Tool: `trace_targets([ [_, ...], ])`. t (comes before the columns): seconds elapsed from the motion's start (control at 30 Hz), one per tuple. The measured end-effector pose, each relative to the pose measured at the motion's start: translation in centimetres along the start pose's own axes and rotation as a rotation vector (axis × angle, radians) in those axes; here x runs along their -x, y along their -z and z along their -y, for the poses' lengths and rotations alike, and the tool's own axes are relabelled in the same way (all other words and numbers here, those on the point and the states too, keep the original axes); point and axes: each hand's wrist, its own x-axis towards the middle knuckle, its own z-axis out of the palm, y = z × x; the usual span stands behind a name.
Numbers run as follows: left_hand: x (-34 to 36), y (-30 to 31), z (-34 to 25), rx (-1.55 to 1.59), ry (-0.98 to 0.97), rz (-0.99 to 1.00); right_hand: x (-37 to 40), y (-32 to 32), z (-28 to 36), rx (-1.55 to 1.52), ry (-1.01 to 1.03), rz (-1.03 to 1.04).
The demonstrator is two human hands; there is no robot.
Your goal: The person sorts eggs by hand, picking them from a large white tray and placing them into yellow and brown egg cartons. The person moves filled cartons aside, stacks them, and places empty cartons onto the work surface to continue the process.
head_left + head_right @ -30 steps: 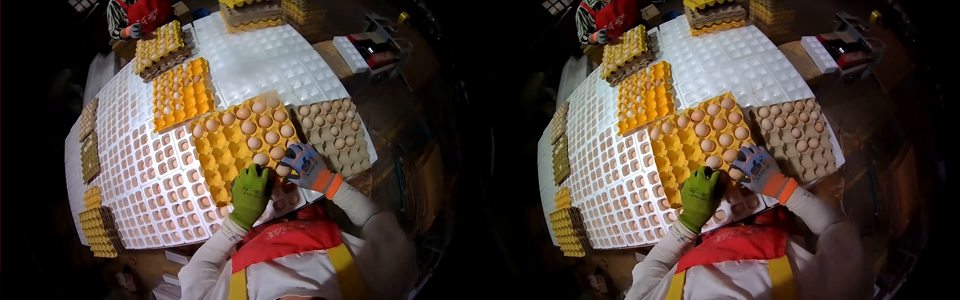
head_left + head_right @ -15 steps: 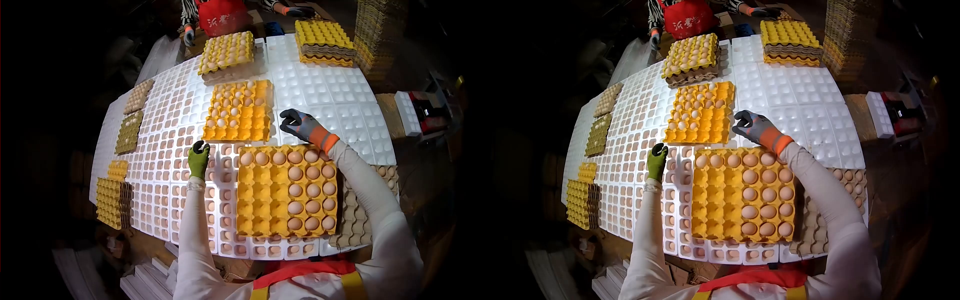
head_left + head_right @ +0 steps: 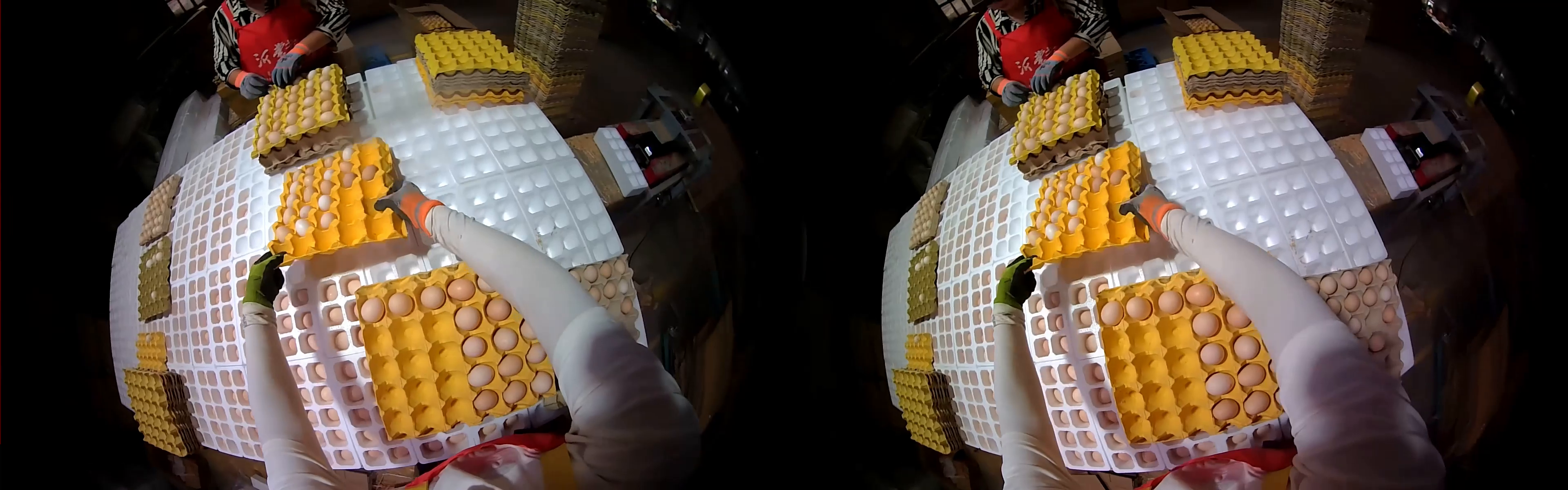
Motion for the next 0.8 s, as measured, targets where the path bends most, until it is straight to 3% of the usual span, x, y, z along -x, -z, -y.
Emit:
trace_targets([
  [0.1,-0.6,-1.5,-4.8,0.055,0.029,-0.031,1.1,2.5,-1.5,-0.245,0.184,-0.073],
  [0.17,-3.1,-2.4,-12.2,0.668,0.635,-0.03,4.4,6.5,-1.7,-0.247,0.193,-0.106],
  [0.2,-5.1,-2.7,-16.7,0.695,0.77,-0.002,7.3,8.8,-0.7,-0.224,0.167,-0.141],
  [0.27,-8.7,-4.8,-23.3,0.72,0.671,0.059,7.7,14.9,-4.9,-0.229,0.198,-0.209],
  [0.33,-12.1,-8.6,-24.8,0.695,0.556,0.296,10.0,21.0,-7.7,-0.155,0.233,-0.368],
  [0.4,-15.3,-13.9,-27.0,0.613,0.467,0.385,13.1,26.9,-8.7,-0.114,0.168,-0.367],
  [0.47,-18.5,-22.1,-25.4,0.596,0.363,0.449,12.5,33.9,-14.2,-0.044,0.214,-0.411],
  [0.53,-20.8,-26.2,-28.2,0.35,0.38,0.529,14.2,37.4,-14.7,-0.042,0.084,-0.492],
  [0.6,-21.3,-29.0,-30.3,0.141,0.305,0.555,11.8,42.9,-19.3,0.149,0.094,-0.412],
  [0.67,-20.3,-28.6,-32.7,0.013,0.212,0.567,9.3,47.2,-24.9,0.19,0.108,-0.422],
  [0.73,-20.1,-26.3,-34.4,-0.079,0.202,0.666,9.8,46.6,-25.4,0.514,0.067,-0.753],
  [0.8,-17.8,-22.9,-34.1,0.023,0.091,0.461,12.4,43.8,-21.6,0.578,0.191,-0.982],
])
